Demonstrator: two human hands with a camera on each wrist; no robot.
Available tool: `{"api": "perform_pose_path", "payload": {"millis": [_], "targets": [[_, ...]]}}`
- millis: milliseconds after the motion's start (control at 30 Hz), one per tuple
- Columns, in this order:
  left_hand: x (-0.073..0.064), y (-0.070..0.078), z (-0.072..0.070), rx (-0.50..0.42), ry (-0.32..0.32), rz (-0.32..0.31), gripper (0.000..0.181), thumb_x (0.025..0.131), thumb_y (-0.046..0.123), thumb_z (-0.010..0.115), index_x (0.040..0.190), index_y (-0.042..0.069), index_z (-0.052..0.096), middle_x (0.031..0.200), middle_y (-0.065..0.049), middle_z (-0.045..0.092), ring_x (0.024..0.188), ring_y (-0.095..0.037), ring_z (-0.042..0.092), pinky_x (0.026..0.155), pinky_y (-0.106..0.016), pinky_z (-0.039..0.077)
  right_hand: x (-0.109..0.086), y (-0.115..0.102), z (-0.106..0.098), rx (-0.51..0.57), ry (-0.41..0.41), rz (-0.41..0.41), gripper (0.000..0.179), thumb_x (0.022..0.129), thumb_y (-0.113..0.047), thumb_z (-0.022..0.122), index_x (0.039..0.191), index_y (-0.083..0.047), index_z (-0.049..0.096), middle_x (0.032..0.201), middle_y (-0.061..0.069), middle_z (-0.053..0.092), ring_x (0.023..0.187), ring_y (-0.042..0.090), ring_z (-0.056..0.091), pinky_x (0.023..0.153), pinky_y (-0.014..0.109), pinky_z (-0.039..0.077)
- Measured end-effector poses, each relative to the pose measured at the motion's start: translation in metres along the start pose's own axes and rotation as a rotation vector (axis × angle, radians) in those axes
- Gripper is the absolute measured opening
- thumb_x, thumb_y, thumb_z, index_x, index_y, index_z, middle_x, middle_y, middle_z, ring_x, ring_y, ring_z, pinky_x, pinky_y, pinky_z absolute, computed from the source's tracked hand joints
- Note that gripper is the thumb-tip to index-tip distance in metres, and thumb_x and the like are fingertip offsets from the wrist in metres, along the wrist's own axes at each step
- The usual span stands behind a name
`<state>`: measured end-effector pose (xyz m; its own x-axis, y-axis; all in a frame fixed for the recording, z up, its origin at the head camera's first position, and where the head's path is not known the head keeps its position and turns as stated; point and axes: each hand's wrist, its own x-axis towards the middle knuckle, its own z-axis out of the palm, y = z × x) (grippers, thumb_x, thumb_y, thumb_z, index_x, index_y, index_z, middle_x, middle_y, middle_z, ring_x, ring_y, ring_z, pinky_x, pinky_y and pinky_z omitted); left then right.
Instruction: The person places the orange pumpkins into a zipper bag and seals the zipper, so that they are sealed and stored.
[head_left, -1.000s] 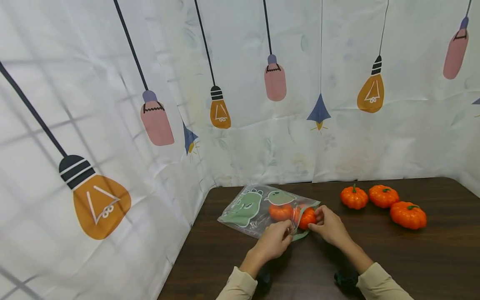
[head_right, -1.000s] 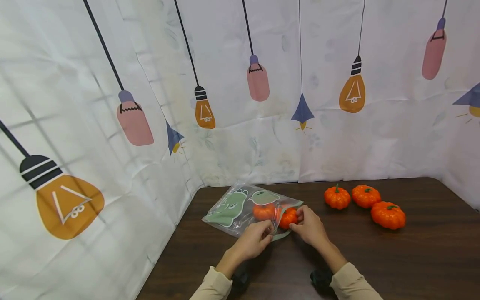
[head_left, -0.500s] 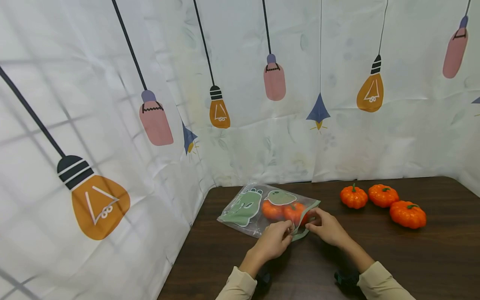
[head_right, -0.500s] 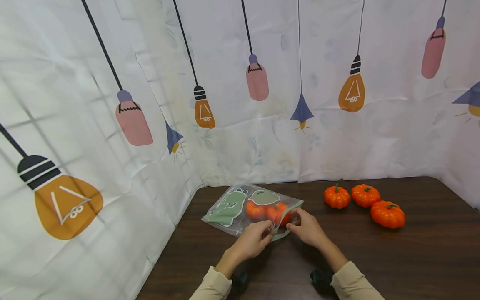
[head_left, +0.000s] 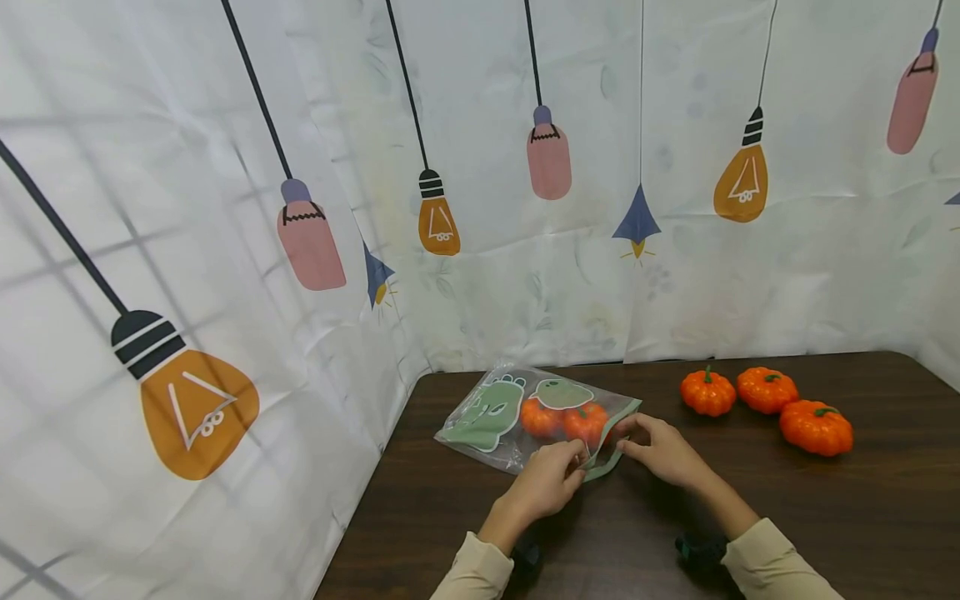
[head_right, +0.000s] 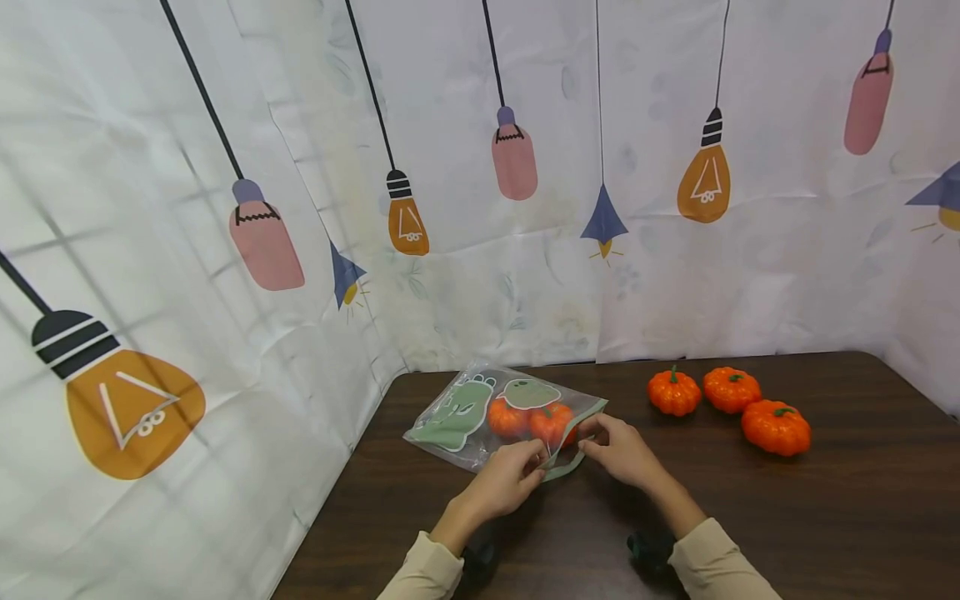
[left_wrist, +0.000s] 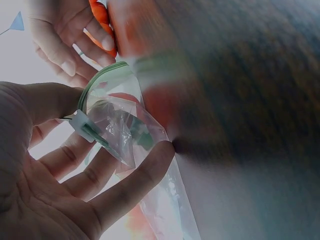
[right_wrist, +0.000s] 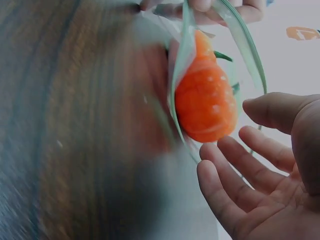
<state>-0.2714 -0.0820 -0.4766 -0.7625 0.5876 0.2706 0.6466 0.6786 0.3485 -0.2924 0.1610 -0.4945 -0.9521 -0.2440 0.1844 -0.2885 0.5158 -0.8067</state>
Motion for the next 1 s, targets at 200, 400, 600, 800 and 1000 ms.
{"api": "perform_pose_path", "payload": {"millis": [200,400,600,800,1000], "targets": [[0.0,-0.001,0.001,0.007,0.003,-0.001,0.011,0.092,0.012,0.07,0.096,0.018,0.061,0.078,0.009,0.054,0.068,0.0,0.044,0.063,-0.017,0.038,0.0,0.003,-0.013,-0.036,0.035,0.016,0.028,0.097,-0.022,0.068,0.12,-0.006,0.067,0.109,0.007,0.072,0.096,0.018,0.065,0.079,0.032,0.052],[0.0,-0.002,0.002,0.016,0.001,0.005,0.012,0.091,0.012,0.07,0.095,0.018,0.06,0.076,0.009,0.052,0.067,0.0,0.043,0.063,-0.016,0.037,-0.002,0.006,-0.028,-0.045,0.051,0.02,0.031,0.099,-0.02,0.066,0.123,-0.001,0.064,0.109,0.009,0.071,0.093,0.018,0.064,0.075,0.03,0.051],[0.0,-0.003,0.002,0.017,-0.005,0.017,0.014,0.091,0.012,0.071,0.092,0.019,0.059,0.074,0.008,0.05,0.066,-0.001,0.041,0.062,-0.016,0.035,-0.005,0.01,-0.047,-0.043,0.076,0.032,0.034,0.1,-0.025,0.064,0.125,-0.001,0.062,0.109,0.011,0.071,0.092,0.019,0.066,0.075,0.028,0.052],[-0.001,-0.004,0.0,0.003,-0.016,0.028,0.015,0.09,0.011,0.072,0.092,0.019,0.059,0.075,0.009,0.05,0.067,-0.001,0.042,0.063,-0.016,0.035,-0.01,0.013,-0.067,-0.014,0.091,0.054,0.039,0.103,-0.029,0.061,0.13,-0.001,0.058,0.115,0.017,0.069,0.099,0.025,0.068,0.076,0.031,0.056],[-0.002,-0.006,-0.003,-0.01,-0.027,0.041,0.017,0.089,0.008,0.072,0.092,0.019,0.059,0.074,0.01,0.049,0.068,-0.001,0.042,0.064,-0.017,0.035,-0.014,0.015,-0.088,-0.026,0.127,0.081,0.046,0.104,-0.034,0.057,0.134,0.001,0.055,0.118,0.022,0.068,0.096,0.015,0.068,0.08,0.032,0.058]]}}
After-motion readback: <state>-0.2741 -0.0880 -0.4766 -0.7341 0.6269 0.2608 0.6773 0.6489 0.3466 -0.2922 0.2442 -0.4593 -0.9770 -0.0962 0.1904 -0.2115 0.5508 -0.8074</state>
